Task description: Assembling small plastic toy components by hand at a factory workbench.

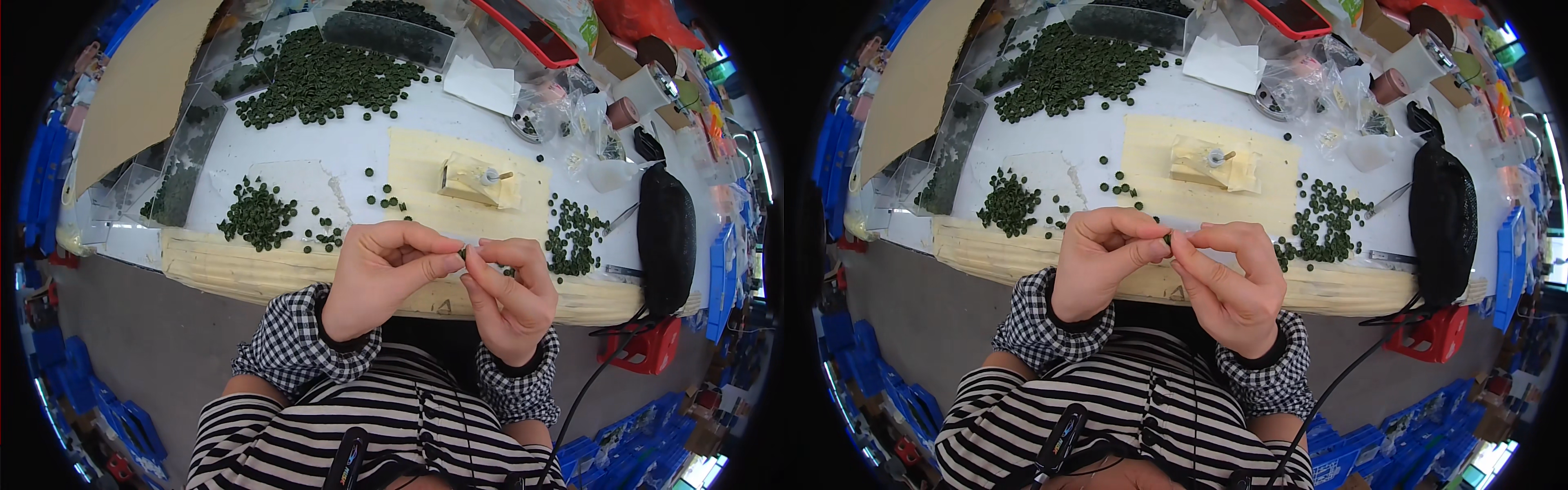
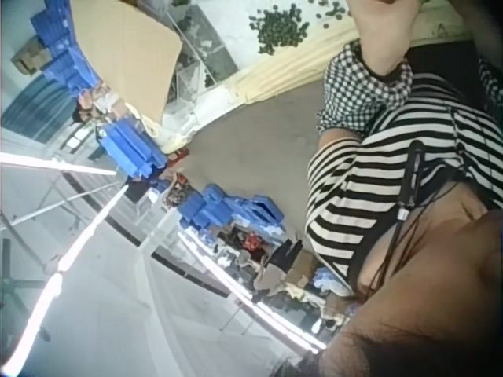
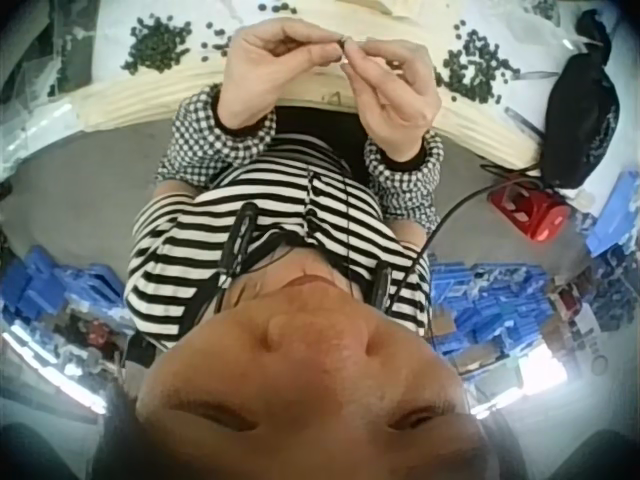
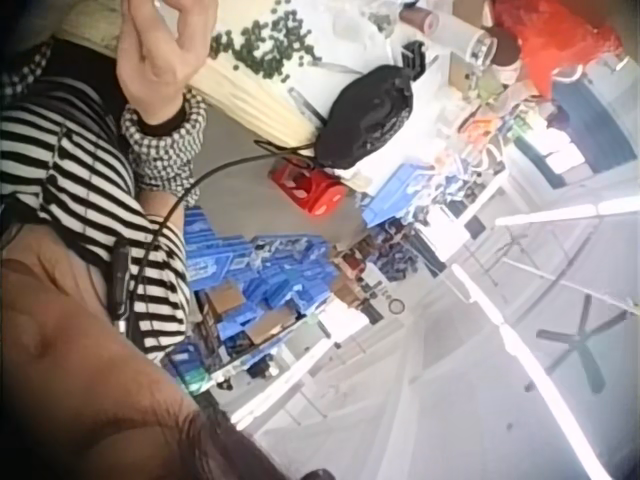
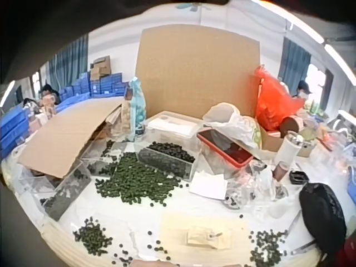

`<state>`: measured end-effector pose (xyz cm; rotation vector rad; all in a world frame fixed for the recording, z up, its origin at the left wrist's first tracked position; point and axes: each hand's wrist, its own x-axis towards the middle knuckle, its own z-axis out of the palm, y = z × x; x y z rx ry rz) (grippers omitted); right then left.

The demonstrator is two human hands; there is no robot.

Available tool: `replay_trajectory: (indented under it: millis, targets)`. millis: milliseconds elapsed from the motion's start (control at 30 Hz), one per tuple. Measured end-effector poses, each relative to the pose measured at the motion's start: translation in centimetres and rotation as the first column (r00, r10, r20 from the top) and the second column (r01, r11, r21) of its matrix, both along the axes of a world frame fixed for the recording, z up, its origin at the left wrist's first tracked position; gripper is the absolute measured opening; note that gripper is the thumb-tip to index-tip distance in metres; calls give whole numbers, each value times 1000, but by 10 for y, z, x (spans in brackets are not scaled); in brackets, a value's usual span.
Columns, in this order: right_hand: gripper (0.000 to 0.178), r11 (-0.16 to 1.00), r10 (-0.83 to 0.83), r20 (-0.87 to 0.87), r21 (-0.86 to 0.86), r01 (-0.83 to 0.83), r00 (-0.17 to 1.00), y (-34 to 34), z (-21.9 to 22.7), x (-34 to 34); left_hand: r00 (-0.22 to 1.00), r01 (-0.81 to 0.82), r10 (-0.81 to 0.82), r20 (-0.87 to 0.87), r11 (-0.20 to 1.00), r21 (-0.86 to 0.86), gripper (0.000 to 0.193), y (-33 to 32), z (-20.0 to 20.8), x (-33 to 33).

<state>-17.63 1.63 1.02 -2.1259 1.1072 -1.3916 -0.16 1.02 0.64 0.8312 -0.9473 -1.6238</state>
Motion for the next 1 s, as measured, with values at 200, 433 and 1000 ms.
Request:
replay_trajectory:
  millis: [200, 433, 1000]
  targets:
    - [33, 987, 61, 177, 135, -86, 982, 2, -6, -4, 975, 1, 78, 208, 934, -358, 17, -1, -2, 3]
    - [34, 996, -6, 146, 85, -6, 989, 4, -8, 1, 997, 9, 4, 77, 987, -158, 17, 0, 3, 0]
    - [32, 998, 35, -19, -56, -36, 999, -4, -3, -1, 997, 32, -28, 77, 998, -55, 15, -2, -5, 3]
